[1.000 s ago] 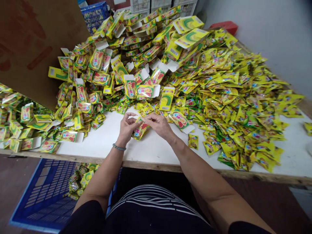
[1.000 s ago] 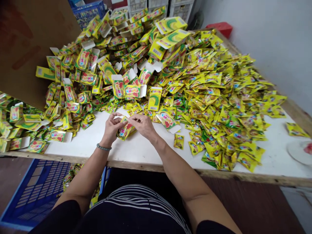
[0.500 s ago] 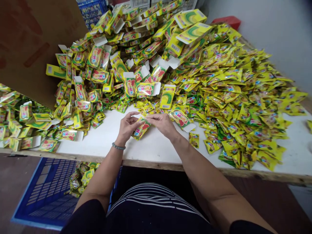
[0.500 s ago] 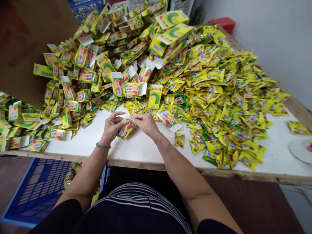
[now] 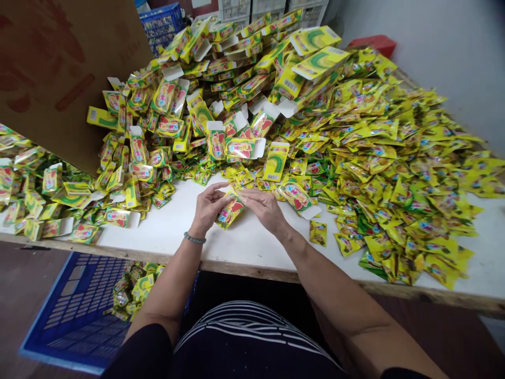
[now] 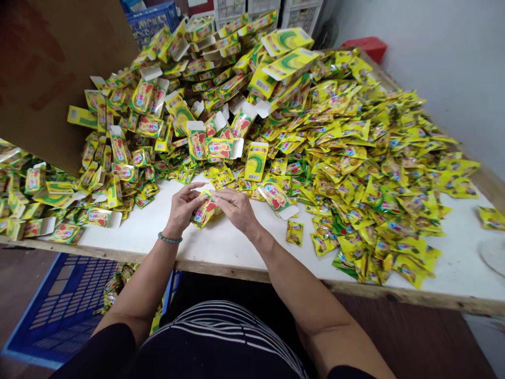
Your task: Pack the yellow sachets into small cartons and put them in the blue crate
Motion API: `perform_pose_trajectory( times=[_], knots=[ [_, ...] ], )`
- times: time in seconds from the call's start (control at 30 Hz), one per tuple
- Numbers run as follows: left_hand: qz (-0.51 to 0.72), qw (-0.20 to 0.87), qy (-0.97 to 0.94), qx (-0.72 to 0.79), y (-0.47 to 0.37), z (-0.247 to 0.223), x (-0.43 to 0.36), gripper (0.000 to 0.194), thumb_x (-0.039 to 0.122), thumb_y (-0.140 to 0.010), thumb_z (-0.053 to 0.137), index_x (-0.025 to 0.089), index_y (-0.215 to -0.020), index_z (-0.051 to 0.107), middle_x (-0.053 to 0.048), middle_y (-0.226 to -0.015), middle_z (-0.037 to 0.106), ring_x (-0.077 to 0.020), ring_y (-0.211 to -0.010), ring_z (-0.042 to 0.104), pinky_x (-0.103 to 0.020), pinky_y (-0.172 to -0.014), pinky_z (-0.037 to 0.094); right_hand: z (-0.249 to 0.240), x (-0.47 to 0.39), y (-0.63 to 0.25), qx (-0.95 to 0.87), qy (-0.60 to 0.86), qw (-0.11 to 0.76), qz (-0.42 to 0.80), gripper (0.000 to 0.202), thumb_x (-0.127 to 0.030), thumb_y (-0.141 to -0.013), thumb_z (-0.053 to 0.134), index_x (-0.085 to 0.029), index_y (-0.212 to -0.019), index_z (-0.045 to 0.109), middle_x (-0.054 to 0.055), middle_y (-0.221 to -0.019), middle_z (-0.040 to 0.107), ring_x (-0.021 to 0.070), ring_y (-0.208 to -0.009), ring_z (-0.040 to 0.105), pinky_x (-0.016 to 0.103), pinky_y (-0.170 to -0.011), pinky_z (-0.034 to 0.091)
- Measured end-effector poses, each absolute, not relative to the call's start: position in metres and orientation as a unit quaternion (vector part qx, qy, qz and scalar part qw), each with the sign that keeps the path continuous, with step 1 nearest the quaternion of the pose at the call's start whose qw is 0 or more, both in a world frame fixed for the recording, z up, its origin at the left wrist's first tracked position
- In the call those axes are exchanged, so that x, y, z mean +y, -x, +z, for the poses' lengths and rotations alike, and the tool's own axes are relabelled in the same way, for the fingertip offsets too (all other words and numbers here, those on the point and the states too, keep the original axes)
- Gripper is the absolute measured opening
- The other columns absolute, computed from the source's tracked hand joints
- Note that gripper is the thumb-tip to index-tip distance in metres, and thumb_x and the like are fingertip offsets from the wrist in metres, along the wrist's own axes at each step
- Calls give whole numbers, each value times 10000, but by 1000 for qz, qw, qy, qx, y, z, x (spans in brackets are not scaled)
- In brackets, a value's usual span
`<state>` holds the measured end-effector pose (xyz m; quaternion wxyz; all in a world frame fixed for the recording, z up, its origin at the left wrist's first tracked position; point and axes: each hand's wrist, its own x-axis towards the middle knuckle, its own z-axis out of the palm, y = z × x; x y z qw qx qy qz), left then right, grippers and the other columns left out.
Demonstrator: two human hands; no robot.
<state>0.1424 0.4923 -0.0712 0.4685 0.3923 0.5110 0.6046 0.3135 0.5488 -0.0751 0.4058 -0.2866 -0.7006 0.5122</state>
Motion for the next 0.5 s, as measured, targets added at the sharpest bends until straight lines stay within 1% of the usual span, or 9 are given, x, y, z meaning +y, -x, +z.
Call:
perform_pose_trajectory(
  times=[0.1, 0.17, 0.23, 0.3, 0.4, 0.47, 0.5],
  knots=[
    [612, 451, -395, 515, -143, -74, 492, 474, 434, -677, 855, 183, -1055, 719, 32, -643, 622, -81, -528, 517, -205, -508, 393, -78, 541, -309, -706, 272, 419, 503, 305, -377, -906, 592, -275, -1130, 773, 40, -1209, 735, 232, -1175, 637, 422, -1084, 450],
    [603, 458, -401, 516, -144, -77, 493, 427, 459, -711, 825, 182, -1021, 728, 19, -668, 626, -89, -550, 513, -213, -522, 396, -81, 539, -307, -715, 267, 421, 489, 308, -381, -921, 584, -267, -1139, 769, 51, -1196, 733, 224, -1155, 636, 407, -1065, 457],
    [584, 464, -412, 523, -144, -79, 493, 386, 486, -737, 795, 176, -956, 723, -1, -711, 648, -106, -591, 538, -225, -558, 420, -83, 543, -306, -734, 258, 408, 478, 296, -400, -944, 558, -265, -1074, 788, 50, -1139, 746, 218, -1112, 648, 402, -1049, 457],
    [556, 447, -435, 549, -138, -75, 487, 364, 503, -758, 765, 175, -906, 707, -13, -738, 657, -120, -623, 552, -232, -584, 432, -85, 551, -308, -748, 257, 395, 468, 319, -428, -960, 534, -256, -979, 801, 50, -1087, 754, 215, -1076, 656, 389, -1019, 467],
    [493, 353, -478, 636, -104, -55, 456, 337, 515, -788, 716, 194, -887, 693, -17, -770, 662, -139, -657, 564, -237, -603, 433, -90, 563, -310, -741, 323, 403, 429, 353, -448, -967, 518, -226, -934, 790, 68, -1012, 754, 224, -1000, 666, 371, -934, 497],
    [415, 275, -486, 718, -66, -34, 420, 327, 534, -801, 679, 218, -887, 689, -16, -772, 675, -162, -668, 578, -249, -607, 434, -93, 567, -310, -746, 386, 394, 373, 334, -445, -959, 535, -217, -993, 777, 81, -992, 754, 242, -968, 660, 392, -932, 488],
    [349, 243, -490, 761, -44, -23, 400, 329, 545, -792, 671, 230, -884, 695, -17, -761, 684, -179, -674, 588, -260, -610, 434, -95, 567, -310, -765, 397, 374, 343, 322, -446, -939, 573, -214, -1055, 765, 91, -1037, 752, 258, -997, 648, 413, -959, 471]
  ],
)
